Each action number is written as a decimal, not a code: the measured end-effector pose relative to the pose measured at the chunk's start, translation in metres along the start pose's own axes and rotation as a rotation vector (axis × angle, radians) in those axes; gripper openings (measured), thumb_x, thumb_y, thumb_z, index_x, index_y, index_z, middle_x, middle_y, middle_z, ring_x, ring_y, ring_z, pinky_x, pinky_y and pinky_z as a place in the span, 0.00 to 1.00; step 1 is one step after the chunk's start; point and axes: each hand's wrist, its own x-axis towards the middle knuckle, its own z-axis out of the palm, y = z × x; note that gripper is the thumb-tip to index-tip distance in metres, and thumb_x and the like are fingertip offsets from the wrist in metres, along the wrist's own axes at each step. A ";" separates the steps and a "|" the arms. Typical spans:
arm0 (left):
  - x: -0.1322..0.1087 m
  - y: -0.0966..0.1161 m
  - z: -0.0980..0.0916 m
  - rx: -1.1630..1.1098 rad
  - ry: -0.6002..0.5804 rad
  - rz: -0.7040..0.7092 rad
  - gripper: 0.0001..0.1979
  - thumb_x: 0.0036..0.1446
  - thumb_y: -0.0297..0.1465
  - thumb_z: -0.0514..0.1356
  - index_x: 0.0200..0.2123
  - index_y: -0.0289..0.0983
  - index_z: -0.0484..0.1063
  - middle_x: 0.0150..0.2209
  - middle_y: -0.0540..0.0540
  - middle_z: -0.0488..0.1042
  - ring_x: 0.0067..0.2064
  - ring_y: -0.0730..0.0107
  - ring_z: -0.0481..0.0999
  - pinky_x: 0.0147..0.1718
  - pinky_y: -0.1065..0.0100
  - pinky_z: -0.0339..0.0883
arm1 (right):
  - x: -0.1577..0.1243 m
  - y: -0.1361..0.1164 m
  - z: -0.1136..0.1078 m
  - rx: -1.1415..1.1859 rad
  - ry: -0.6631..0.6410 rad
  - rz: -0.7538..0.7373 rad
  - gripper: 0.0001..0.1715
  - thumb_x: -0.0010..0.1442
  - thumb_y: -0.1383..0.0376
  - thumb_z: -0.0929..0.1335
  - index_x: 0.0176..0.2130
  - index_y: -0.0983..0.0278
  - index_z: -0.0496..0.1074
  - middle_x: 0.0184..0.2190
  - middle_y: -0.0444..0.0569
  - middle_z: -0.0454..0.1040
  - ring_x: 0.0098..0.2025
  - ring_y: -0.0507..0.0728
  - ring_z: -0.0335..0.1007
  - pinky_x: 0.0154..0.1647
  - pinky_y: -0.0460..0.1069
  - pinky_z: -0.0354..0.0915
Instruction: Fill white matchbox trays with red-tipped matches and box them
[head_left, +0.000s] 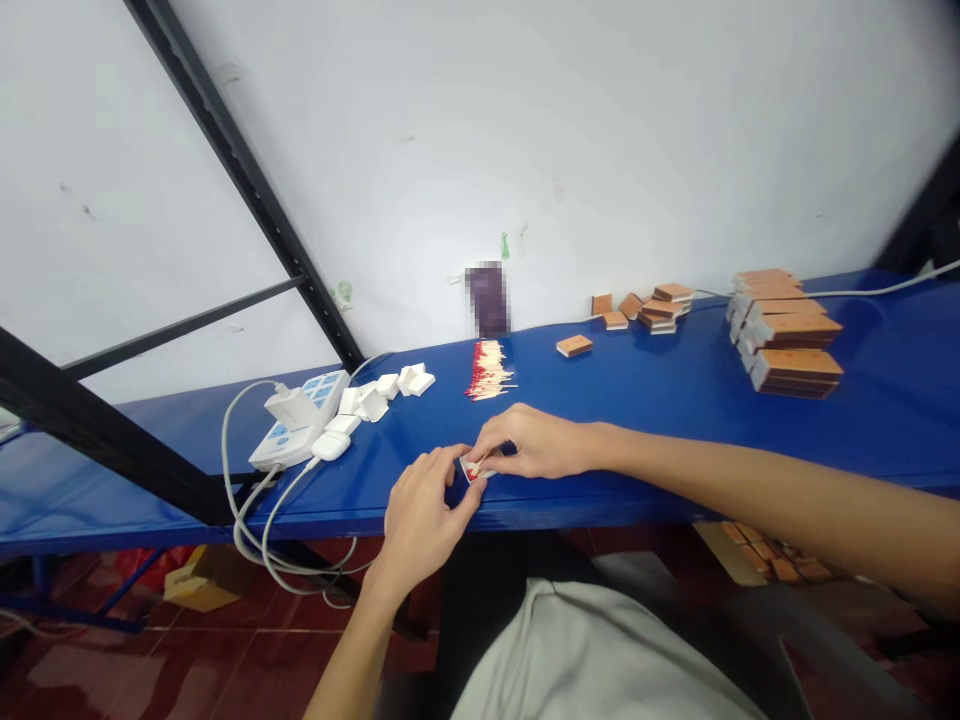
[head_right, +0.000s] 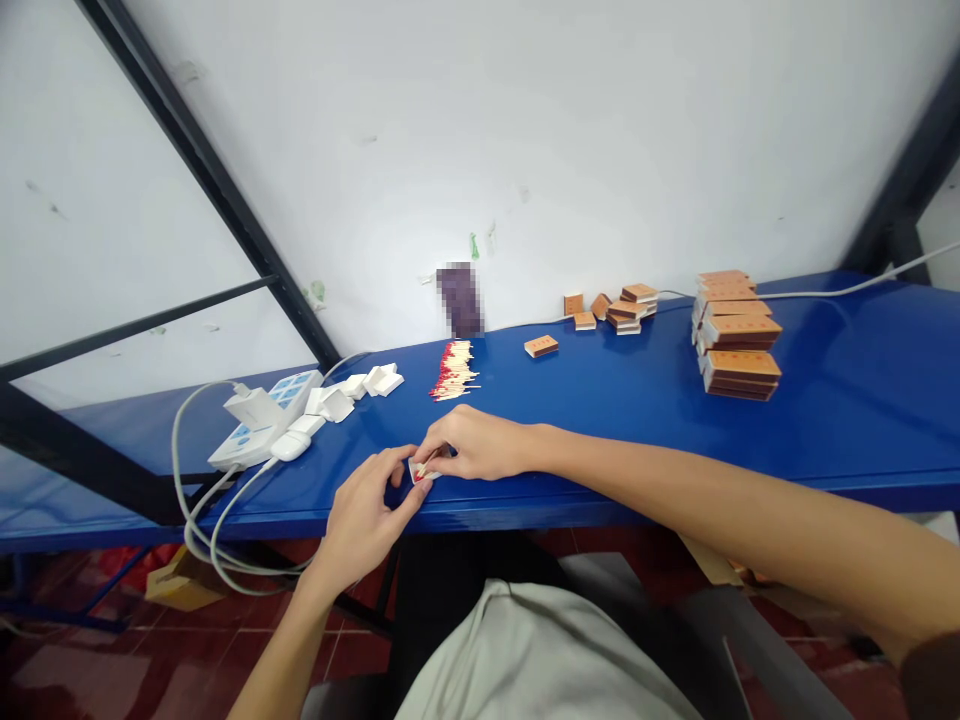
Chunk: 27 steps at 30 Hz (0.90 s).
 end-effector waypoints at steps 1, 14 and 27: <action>0.000 0.000 0.000 -0.001 0.001 0.000 0.13 0.67 0.40 0.56 0.51 0.42 0.68 0.32 0.51 0.69 0.35 0.64 0.70 0.35 0.65 0.62 | 0.000 0.000 0.000 -0.005 0.002 -0.003 0.13 0.64 0.66 0.67 0.45 0.63 0.80 0.41 0.48 0.82 0.40 0.53 0.77 0.43 0.46 0.67; 0.000 0.004 -0.002 -0.049 -0.005 -0.054 0.14 0.66 0.37 0.55 0.53 0.44 0.64 0.33 0.53 0.67 0.33 0.67 0.71 0.35 0.66 0.62 | 0.003 0.012 -0.012 -0.322 0.317 0.246 0.13 0.62 0.66 0.65 0.39 0.64 0.80 0.30 0.47 0.79 0.30 0.53 0.70 0.45 0.52 0.59; 0.000 0.004 -0.002 -0.049 -0.007 -0.051 0.13 0.66 0.37 0.54 0.53 0.45 0.64 0.33 0.53 0.67 0.31 0.68 0.70 0.33 0.67 0.62 | -0.003 0.037 -0.029 -0.408 0.000 0.458 0.08 0.62 0.66 0.66 0.35 0.63 0.76 0.28 0.48 0.78 0.29 0.55 0.70 0.31 0.48 0.56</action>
